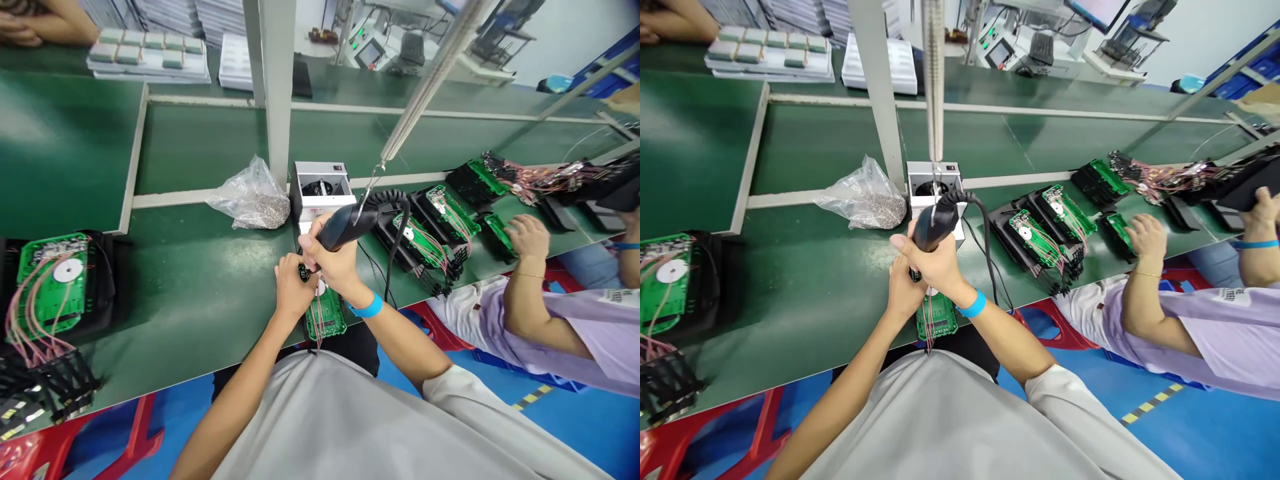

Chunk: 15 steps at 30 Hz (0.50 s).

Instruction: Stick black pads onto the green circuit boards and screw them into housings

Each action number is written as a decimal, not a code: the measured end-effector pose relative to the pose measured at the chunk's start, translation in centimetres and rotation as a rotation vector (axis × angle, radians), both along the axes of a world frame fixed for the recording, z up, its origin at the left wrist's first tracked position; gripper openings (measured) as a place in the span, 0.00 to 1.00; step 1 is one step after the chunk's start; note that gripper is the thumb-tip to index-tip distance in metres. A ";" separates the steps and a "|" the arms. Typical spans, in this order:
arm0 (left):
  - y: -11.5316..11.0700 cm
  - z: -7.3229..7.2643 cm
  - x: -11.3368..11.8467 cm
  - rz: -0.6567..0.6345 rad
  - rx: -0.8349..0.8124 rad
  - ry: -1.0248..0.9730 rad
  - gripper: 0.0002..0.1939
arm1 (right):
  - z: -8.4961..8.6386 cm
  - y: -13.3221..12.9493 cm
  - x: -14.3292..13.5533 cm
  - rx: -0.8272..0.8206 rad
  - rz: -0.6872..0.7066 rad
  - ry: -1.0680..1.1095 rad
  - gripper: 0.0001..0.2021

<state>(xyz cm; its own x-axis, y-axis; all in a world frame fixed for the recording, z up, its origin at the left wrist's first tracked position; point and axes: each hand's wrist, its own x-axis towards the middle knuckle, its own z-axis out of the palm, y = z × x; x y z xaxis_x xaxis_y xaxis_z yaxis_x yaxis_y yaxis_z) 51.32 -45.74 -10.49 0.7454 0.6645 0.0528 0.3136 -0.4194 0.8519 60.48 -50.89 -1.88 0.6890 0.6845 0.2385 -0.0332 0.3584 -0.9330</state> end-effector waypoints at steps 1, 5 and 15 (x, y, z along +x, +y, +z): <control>0.0 0.0 0.0 -0.009 -0.011 0.010 0.08 | 0.5 -0.5 0.2 0.030 -0.005 -0.005 0.26; 0.1 0.3 0.2 -0.010 -0.056 0.017 0.09 | 1.7 -3.0 1.2 0.152 -0.272 -0.099 0.24; -2.2 3.3 -7.2 0.089 -0.717 -0.209 0.42 | -2.0 -7.2 2.8 -0.180 -0.426 -0.169 0.38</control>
